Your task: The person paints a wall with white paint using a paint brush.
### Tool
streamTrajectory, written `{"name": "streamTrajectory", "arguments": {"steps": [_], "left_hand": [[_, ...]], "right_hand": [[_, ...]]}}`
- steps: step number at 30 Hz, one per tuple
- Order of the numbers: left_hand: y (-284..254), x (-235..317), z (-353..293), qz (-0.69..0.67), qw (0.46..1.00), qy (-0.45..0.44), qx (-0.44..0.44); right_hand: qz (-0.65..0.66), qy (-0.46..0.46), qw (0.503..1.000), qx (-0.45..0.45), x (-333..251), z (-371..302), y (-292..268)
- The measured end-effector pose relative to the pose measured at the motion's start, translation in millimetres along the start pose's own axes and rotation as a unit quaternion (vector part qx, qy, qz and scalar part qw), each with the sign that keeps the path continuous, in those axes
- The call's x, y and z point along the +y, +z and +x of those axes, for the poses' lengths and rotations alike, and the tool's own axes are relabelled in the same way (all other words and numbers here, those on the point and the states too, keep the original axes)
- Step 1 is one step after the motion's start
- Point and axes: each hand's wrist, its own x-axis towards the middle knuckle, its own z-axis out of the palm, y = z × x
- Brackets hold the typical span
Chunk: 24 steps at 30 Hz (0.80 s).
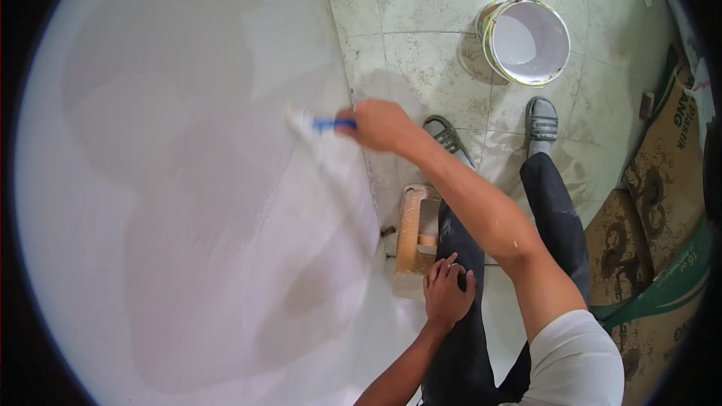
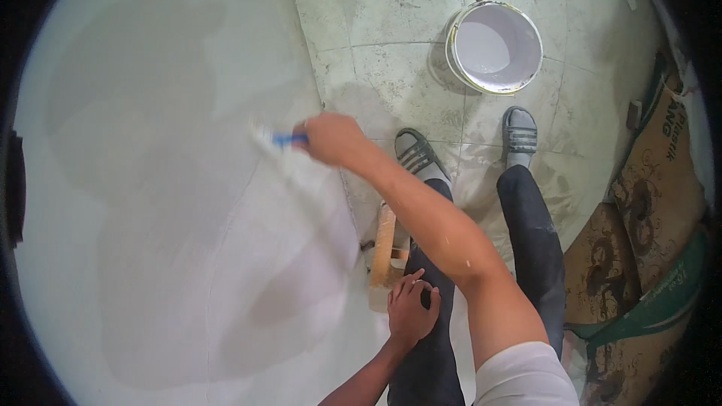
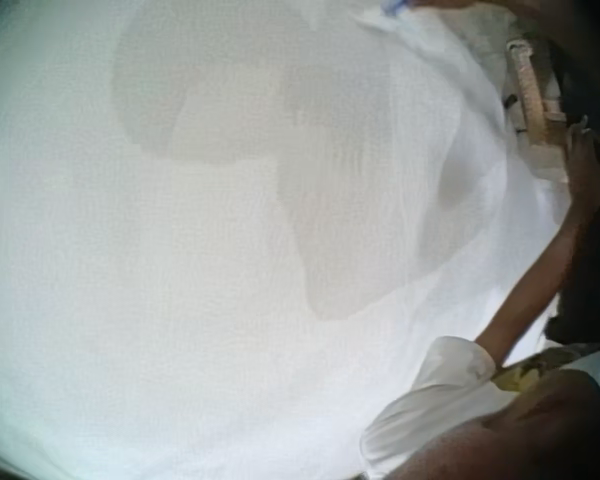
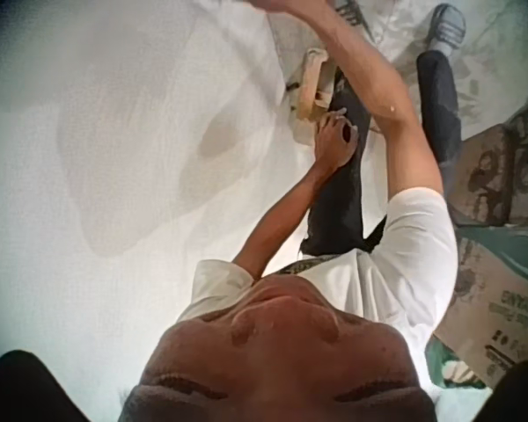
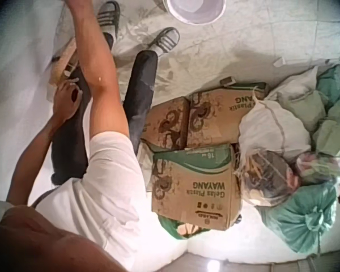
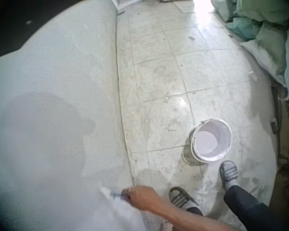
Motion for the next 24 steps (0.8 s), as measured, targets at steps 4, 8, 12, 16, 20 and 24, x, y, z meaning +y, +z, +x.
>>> {"name": "streamTrajectory", "arguments": {"steps": [4, 8, 12, 16, 20, 24], "left_hand": [[0.6, 5.6, 0.3, -0.017, 1.000, -0.014, 0.002], [3.8, 13.6, 1.0, -0.021, 1.000, -0.006, 0.002], [9.9, 12.8, 0.5, -0.018, 1.000, 0.001, -0.005], [8.9, 6.1, 0.0, -0.025, 1.000, -0.013, 0.008], [12.5, 6.5, -4.7, -0.007, 1.000, 0.005, 0.023], [17.6, 10.9, -0.8, -0.026, 0.999, 0.016, 0.019]], "right_hand": [[-0.052, -0.031, 0.989, -0.134, -40.2, -39.1, -43.0], [0.069, 0.089, 0.987, 0.110, -21.2, -8.5, -25.2], [0.002, 0.085, 0.995, 0.049, 37.4, -15.3, 35.5], [-0.069, 0.066, 0.994, -0.049, 28.4, -33.7, 24.5], [0.076, 0.151, 0.980, 0.104, 2.8, -6.5, 7.9], [-0.012, 0.121, 0.993, -0.008, 25.4, -19.7, 26.0]]}}
